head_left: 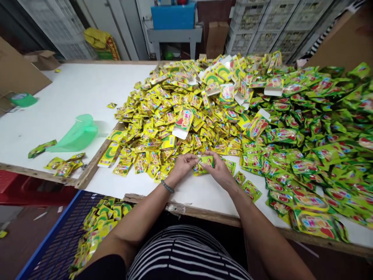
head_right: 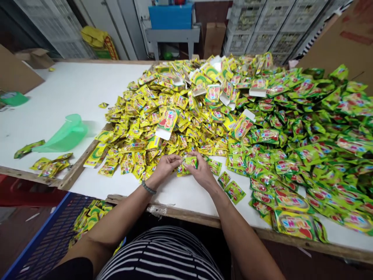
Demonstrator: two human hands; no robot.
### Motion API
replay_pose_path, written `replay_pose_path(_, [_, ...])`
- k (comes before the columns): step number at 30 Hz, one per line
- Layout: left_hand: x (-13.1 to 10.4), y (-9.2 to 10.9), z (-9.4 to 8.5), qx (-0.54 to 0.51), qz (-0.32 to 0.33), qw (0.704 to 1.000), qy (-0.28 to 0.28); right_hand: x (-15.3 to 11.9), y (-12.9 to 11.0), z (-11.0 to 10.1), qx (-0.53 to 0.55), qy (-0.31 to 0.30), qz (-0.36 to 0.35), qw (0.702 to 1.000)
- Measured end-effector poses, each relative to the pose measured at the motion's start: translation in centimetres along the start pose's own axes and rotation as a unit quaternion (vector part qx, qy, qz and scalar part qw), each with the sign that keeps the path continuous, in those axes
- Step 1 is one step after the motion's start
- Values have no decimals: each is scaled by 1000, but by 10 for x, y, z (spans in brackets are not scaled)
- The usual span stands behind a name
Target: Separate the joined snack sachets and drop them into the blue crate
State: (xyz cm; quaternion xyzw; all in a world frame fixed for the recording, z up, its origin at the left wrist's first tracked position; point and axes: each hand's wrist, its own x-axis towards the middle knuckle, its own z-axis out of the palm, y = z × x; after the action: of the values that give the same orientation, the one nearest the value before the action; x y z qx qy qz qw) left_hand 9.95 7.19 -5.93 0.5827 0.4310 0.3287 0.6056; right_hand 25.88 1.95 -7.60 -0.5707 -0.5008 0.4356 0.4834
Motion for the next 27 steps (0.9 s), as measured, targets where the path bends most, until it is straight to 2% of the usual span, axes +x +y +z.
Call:
replay_pose_path(2, [-5,9,1,92,32,995,7,-1,0,-1,48,-41,22,998])
replay_pose_path(4, [-11,25,2,231,71,970,16,-2,1,-3,99,-49,37,993])
replay_pose_path(6, [-15,47,0,368,127,918,79,-1,1,-5,132,-23,45,990])
replay_pose_path(8, [-10,71,-7,463,178,844,202,1,0,-7,142,15,36,989])
replay_pose_path(10, [3,89,-16,524,182,780,289,2,-1,-7,129,51,20,990])
replay_pose_path(11, [11,96,-21,549,166,764,297,3,-2,-7,122,63,14,990])
replay_pose_path(14, [26,106,-31,583,136,763,244,2,-4,-7,122,58,23,991])
replay_pose_path(16, [24,106,-33,580,159,772,206,2,-8,-10,151,35,27,988])
replay_pose_path(18, [14,105,-31,589,183,772,155,1,-13,-15,171,32,-10,985])
replay_pose_path(21, [-6,100,-29,633,191,750,17,0,-18,-23,151,37,-87,984])
replay_pose_path(23, [-13,96,-28,639,197,740,-77,0,-18,-26,133,-5,-63,989])
replay_pose_path(25, [-13,91,-28,602,216,760,-113,1,-16,-26,139,-55,-2,989])
replay_pose_path(27, [-9,86,-27,512,241,822,-61,2,-15,-25,191,-55,32,980])
